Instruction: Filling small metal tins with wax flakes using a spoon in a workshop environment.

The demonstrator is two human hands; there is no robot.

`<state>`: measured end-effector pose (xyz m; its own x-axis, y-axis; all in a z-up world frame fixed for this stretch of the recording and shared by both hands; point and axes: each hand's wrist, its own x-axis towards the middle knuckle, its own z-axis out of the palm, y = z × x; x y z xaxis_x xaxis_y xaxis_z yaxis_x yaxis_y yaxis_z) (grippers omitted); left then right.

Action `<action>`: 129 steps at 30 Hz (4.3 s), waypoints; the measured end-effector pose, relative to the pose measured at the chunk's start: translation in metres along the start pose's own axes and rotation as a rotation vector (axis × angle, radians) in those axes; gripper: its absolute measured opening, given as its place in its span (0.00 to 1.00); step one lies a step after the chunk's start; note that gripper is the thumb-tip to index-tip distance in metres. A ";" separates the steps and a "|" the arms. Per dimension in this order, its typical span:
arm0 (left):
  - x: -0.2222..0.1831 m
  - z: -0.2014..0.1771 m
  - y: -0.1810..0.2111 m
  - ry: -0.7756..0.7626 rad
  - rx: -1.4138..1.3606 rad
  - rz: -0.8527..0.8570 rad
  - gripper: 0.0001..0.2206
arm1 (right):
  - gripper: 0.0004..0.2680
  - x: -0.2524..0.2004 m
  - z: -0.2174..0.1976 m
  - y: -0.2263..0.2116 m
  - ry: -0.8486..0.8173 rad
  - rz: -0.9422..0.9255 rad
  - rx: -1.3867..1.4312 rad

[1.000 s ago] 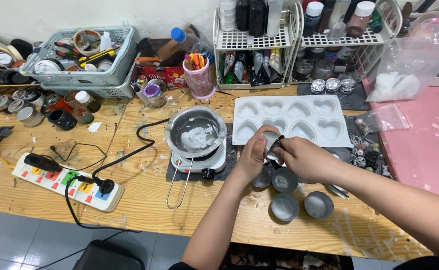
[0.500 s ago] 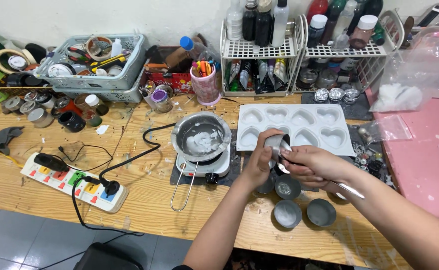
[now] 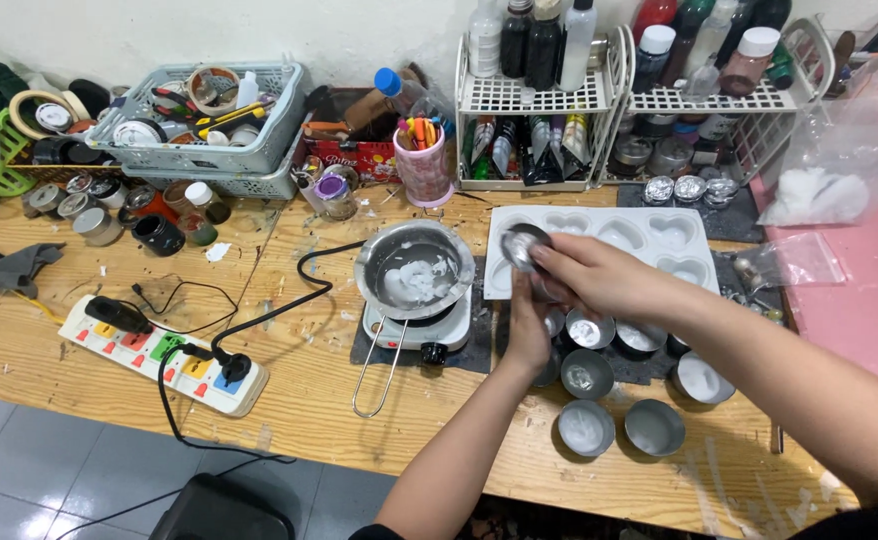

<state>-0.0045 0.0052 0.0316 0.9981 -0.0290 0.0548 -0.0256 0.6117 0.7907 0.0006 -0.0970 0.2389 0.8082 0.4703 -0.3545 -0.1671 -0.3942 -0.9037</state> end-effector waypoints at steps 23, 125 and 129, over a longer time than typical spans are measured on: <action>-0.009 0.014 0.020 0.037 -0.099 -0.081 0.26 | 0.28 0.038 0.058 -0.056 0.434 -0.611 -1.261; -0.012 0.012 0.068 -0.417 0.720 -0.748 0.22 | 0.03 -0.064 0.039 0.068 0.027 -0.236 -1.512; -0.010 0.004 0.050 -0.436 0.721 -0.744 0.24 | 0.04 -0.064 0.039 0.064 -0.022 -0.178 -1.559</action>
<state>-0.0156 0.0326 0.0732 0.6771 -0.5568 -0.4812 0.4005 -0.2698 0.8757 -0.0839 -0.1221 0.1942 0.7428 0.6032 -0.2905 0.6628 -0.7238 0.1918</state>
